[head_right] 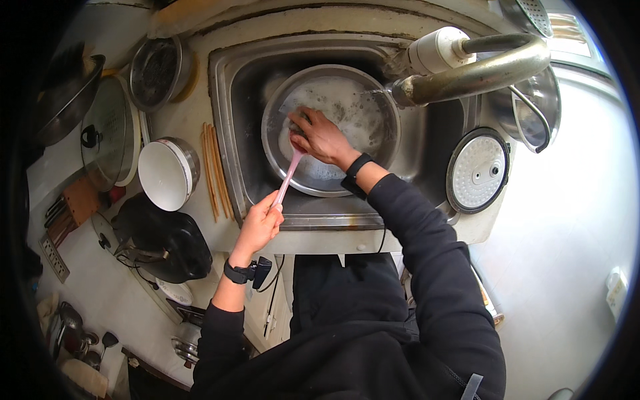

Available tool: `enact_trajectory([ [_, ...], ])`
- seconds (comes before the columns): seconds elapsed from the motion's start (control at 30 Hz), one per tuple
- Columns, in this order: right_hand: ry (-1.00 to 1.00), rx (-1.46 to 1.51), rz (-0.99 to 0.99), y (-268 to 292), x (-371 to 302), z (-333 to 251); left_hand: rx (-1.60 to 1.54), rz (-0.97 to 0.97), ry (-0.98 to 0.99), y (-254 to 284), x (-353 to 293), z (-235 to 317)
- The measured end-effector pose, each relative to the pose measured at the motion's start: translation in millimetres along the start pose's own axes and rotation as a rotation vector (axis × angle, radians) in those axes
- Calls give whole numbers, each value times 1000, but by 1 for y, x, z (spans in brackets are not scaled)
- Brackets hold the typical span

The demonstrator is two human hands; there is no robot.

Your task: The person washes a white plate, a pink spatula, and a light-colored pan in a kitchen sink using a sponge and running water. The person scrubs each item, rinses them under the tap, and places them aside.

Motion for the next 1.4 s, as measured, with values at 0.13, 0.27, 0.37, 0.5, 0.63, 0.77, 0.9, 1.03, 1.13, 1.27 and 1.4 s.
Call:
enact_trajectory([
  [0.13, -265, -1, -260, 1, -10, 30, 89, -5, -73, -17, -2, -12],
  [0.27, -486, 58, -52, 3, -13, 73, 174, 40, -99, -25, 2, -25],
  [0.37, -377, -119, 460, 24, -25, 83, 353, 218, -173, -16, 8, -23],
  [0.5, 40, -565, -137, -4, -45, 84, 437, 325, -145, -7, 7, -20],
  [0.63, -208, -359, -104, 8, -39, 120, 712, 458, -199, -3, 6, -8],
  [0.77, -672, 271, 420, 24, -26, 123, 868, 563, -289, -5, 3, 1],
  [0.9, -347, 248, 161, 15, -31, 28, 804, 481, -269, -8, 12, 3],
  [1.03, -37, 87, 52, 3, -23, -20, 744, 419, -338, -18, 14, 10],
  [1.13, -258, 297, 58, -4, -11, 4, 713, 429, -380, -25, 1, 9],
  [1.27, -361, 205, 118, -12, -22, 10, 691, 451, -378, -27, -7, 5],
  [1.4, -1, 128, 100, -21, -49, -20, 775, 476, -389, -25, 0, 6],
])
Point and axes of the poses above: each hand's wrist, its own x-axis towards the middle knuckle, its own y-axis out of the back of the hand, z = x × y, the point moved 5 cm from there along x, towards the middle knuckle, and after that the axes turned 12 degrees about x, right-handed, at the moved point
